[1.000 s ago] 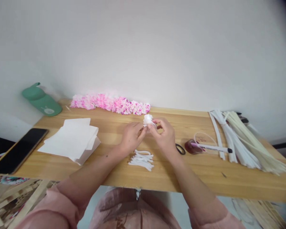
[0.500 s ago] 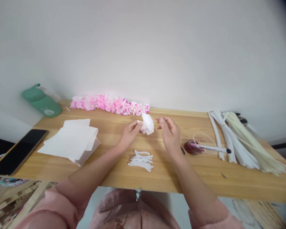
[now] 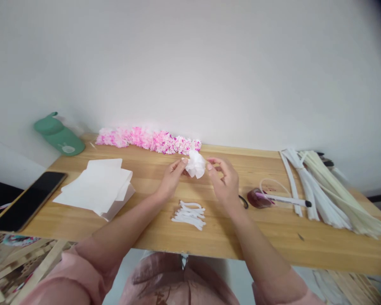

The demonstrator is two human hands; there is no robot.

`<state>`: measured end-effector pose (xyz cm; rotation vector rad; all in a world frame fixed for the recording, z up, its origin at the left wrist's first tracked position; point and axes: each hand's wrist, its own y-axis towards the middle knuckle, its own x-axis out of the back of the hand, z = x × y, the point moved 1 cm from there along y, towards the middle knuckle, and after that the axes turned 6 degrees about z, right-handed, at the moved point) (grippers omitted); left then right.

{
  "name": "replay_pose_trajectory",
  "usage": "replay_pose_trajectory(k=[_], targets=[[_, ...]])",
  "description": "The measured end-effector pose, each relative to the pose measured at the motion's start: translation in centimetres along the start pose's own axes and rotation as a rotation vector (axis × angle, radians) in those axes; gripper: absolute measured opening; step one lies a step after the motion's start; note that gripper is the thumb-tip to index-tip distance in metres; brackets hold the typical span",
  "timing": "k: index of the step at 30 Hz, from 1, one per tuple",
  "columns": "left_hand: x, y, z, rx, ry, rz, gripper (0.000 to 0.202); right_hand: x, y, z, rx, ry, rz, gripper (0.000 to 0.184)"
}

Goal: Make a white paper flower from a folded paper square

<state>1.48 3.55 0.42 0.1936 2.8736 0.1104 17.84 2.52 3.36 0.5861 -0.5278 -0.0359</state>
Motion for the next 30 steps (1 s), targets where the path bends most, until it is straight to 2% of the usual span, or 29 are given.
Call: replay_pose_trajectory(k=[4,9,14,18,22,30], targets=[[0.0,-0.3,-0.4,-0.057,0.122,0.034,0.038,-0.2,0.0,-0.1,0.067,-0.037,0.028,0.015],[-0.3,-0.6,-0.4,-0.047,0.189,0.073,0.032,-0.6,0.1,-0.3,0.112,-0.122,0.041,0.011],[-0.2,-0.3,0.5,-0.066,0.217,0.033,0.024,-0.8,0.2,-0.5,0.047,-0.047,0.021,0.01],[-0.3,-0.1,0.5,-0.041,0.134,0.02,0.025,-0.7,0.3,-0.7,-0.074,0.126,0.026,0.013],[-0.2,0.0,0.2,-0.016,0.022,-0.01,0.026,-0.2,0.3,-0.8,-0.138,0.167,-0.009,0.02],[0.4,0.4,0.5,0.04,-0.17,-0.041,0.027,0.1,0.1,-0.7,-0.079,0.056,-0.046,0.02]])
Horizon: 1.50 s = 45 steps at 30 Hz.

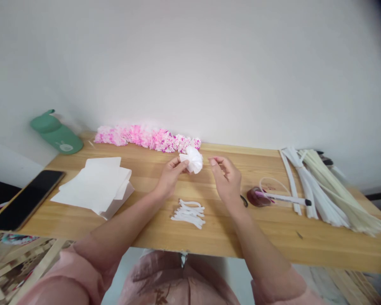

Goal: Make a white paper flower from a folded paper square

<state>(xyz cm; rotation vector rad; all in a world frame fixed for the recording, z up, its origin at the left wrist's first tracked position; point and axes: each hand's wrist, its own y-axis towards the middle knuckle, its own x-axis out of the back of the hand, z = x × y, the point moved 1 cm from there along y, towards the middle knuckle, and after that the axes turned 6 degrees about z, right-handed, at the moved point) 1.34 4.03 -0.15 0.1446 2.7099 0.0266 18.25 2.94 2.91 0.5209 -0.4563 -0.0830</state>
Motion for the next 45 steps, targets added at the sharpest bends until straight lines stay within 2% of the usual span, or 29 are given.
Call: replay_pose_trajectory(k=[13,18,22,30,36,40,45], targets=[[-0.4,-0.4,-0.4,-0.029,0.093,-0.002,0.026,-0.7,0.0,0.4,0.242,-0.251,0.03,0.004],[-0.6,-0.6,-0.5,-0.034,0.127,-0.006,0.024,-1.1,-0.4,0.8,0.373,-0.382,0.057,0.01],[-0.6,-0.6,-0.6,-0.043,0.141,-0.016,0.024,-1.3,-0.6,0.9,0.421,-0.427,0.064,0.008],[-0.5,-0.5,-0.7,-0.025,0.095,-0.079,0.024,-1.4,-0.5,0.7,0.341,-0.326,0.093,0.007],[-0.3,-0.5,-0.6,-0.044,0.119,-0.054,0.024,-1.3,-0.4,0.6,0.277,-0.235,0.098,0.005],[-0.4,-0.4,-0.5,-0.066,0.145,-0.035,0.025,-1.2,-0.3,0.2,0.199,-0.304,0.106,0.004],[-0.3,-0.3,-0.4,-0.029,0.079,-0.069,0.025,-1.2,-0.2,-0.3,0.153,-0.313,0.147,0.005]])
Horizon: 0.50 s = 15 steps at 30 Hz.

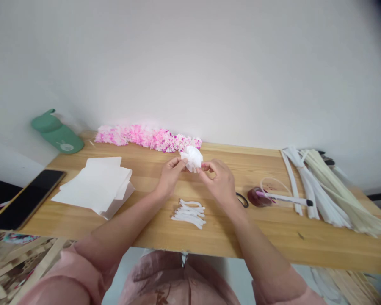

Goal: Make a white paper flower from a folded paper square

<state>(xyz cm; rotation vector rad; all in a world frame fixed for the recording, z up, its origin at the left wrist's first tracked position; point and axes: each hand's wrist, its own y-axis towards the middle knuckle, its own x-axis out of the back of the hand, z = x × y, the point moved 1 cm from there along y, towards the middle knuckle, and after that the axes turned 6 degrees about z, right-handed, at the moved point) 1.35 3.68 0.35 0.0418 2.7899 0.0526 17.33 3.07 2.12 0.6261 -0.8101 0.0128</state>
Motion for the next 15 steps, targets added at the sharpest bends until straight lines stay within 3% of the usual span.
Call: replay_pose_trajectory(k=[15], targets=[[-0.28,-0.24,0.38,0.044,-0.072,0.165,0.027,-0.21,-0.29,0.56,0.161,-0.076,0.014,0.013]])
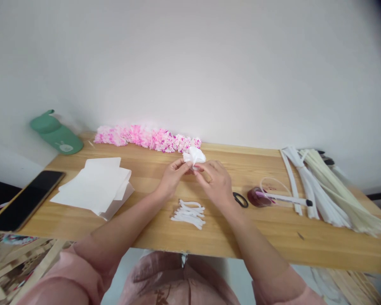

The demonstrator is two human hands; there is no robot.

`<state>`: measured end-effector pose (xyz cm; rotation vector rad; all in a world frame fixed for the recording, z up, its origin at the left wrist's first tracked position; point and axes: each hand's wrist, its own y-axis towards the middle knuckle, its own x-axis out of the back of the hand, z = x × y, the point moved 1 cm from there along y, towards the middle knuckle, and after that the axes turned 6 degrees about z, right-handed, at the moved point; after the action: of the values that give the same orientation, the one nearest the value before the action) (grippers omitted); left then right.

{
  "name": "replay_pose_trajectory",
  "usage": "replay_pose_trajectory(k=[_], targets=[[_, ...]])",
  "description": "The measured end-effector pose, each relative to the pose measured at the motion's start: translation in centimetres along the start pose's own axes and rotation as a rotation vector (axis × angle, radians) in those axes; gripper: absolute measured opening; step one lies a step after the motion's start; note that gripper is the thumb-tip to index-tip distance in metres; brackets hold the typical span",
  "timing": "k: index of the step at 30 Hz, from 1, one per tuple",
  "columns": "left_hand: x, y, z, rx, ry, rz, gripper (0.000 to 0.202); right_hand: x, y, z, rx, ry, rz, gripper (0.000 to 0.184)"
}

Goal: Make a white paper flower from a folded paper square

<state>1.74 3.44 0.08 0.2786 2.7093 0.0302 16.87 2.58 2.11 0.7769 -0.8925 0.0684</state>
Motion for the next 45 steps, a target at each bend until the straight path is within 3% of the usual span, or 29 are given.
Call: replay_pose_trajectory(k=[9,16,20,24,34,41,45], targets=[[-0.1,0.0,-0.1,0.015,-0.07,-0.023,0.028,0.1,0.0,0.0,0.003,0.029,0.045,0.018],[-0.2,0.1,-0.4,0.041,-0.106,-0.082,0.026,1.3,0.4,-0.3,-0.287,0.36,-0.077,0.015],[-0.2,0.1,-0.3,0.047,-0.108,-0.081,0.027,1.3,0.5,-0.7,-0.405,0.453,-0.081,0.021],[0.0,0.2,-0.1,0.035,-0.094,-0.069,0.026,1.1,0.6,-0.9,-0.451,0.502,-0.087,0.028],[-0.2,0.0,-0.2,0.046,-0.033,-0.016,0.028,0.0,0.6,-0.9,-0.523,0.647,-0.01,0.025],[0.1,0.1,-0.5,-0.077,0.055,-0.08,0.039,-0.2,0.5,-1.0,-0.584,0.725,-0.086,0.024],[-0.3,-0.4,-1.0,-0.155,0.219,-0.042,0.045,-0.3,0.4,-0.9,-0.591,0.777,-0.104,0.024]])
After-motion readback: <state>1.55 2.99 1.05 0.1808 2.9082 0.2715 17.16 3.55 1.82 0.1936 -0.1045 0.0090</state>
